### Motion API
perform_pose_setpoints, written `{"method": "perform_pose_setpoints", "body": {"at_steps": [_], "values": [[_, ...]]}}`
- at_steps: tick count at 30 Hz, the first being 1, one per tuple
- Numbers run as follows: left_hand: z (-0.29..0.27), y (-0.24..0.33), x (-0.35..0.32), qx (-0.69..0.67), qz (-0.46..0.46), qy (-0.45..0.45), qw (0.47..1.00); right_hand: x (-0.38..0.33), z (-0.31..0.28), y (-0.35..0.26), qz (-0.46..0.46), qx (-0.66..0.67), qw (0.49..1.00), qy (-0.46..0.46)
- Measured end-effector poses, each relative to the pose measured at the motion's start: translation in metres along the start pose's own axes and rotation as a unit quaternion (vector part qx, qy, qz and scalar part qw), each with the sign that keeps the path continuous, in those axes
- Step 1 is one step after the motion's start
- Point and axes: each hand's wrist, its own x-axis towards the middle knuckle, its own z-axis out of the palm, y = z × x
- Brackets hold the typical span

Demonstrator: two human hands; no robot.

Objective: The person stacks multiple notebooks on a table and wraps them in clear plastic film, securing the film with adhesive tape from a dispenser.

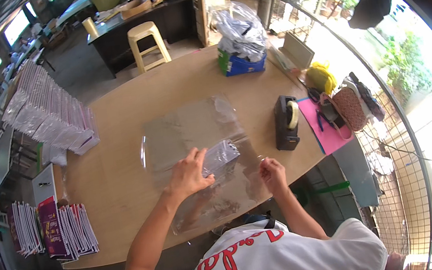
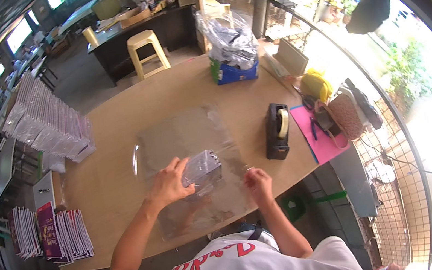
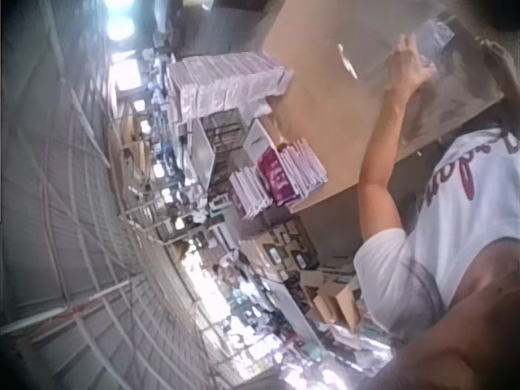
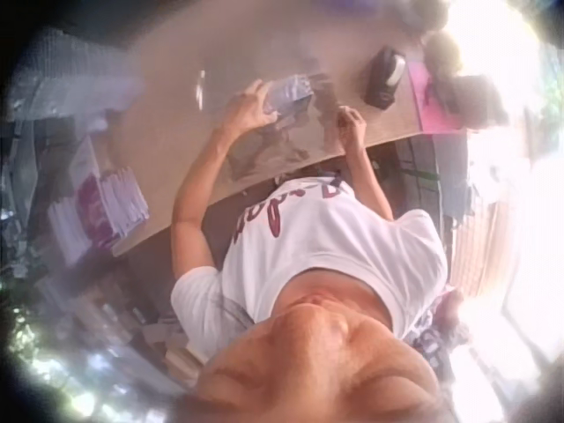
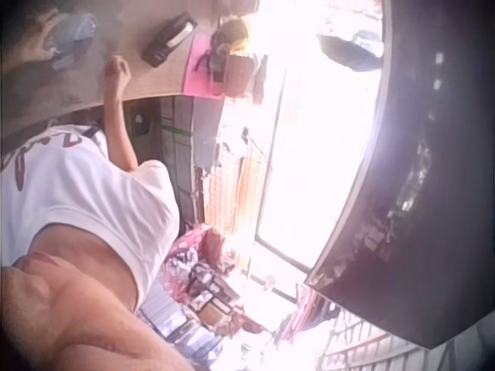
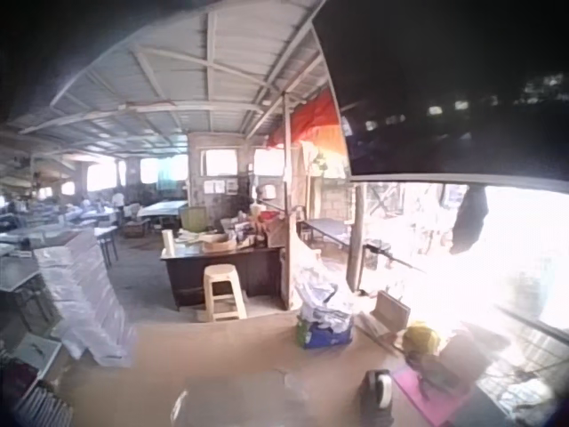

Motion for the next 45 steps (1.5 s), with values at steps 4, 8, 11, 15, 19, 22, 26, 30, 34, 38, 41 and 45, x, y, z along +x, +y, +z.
{"method": "perform_pose_setpoints", "body": {"at_steps": [4, 8, 11, 15, 19, 22, 26, 30, 34, 38, 41, 45], "values": [[0.003, -0.005, -0.003, -0.003, 0.015, -0.02, 1.0, -0.065, 0.112, 0.02, -0.114, -0.181, 0.961, -0.176], [0.0, 0.001, -0.003, -0.004, 0.019, 0.008, 1.0, -0.048, 0.125, 0.056, -0.113, -0.325, 0.936, -0.078], [0.001, 0.0, -0.001, -0.044, -0.012, 0.019, 0.999, -0.039, 0.106, 0.074, -0.126, -0.427, 0.895, -0.035], [0.01, 0.019, -0.022, -0.037, 0.033, 0.064, 0.997, -0.021, 0.036, 0.027, 0.163, -0.15, 0.972, -0.078], [-0.01, 0.044, -0.068, 0.056, 0.203, 0.113, 0.971, -0.074, 0.154, -0.06, 0.358, -0.051, 0.922, -0.142], [-0.032, 0.029, -0.08, 0.141, 0.155, 0.173, 0.962, -0.044, 0.2, -0.046, 0.247, -0.143, 0.939, -0.192], [-0.042, -0.008, -0.1, 0.041, -0.142, 0.173, 0.974, 0.052, 0.301, 0.042, -0.001, -0.223, 0.926, -0.303], [-0.006, -0.04, -0.152, -0.04, -0.28, 0.251, 0.926, 0.206, 0.384, 0.171, 0.044, -0.216, 0.906, -0.362], [0.028, -0.051, -0.242, -0.032, -0.437, 0.282, 0.854, 0.257, 0.475, 0.28, 0.018, -0.231, 0.873, -0.429], [0.021, -0.061, -0.29, -0.057, -0.514, 0.32, 0.794, 0.378, 0.484, 0.311, -0.02, -0.502, 0.765, -0.403], [0.005, -0.074, -0.356, 0.05, -0.591, 0.376, 0.712, 0.331, 0.475, 0.359, -0.322, -0.801, 0.453, -0.22], [-0.086, -0.19, -0.446, 0.072, -0.577, 0.579, 0.572, 0.257, 0.454, 0.353, -0.237, -0.47, 0.795, -0.302]]}}
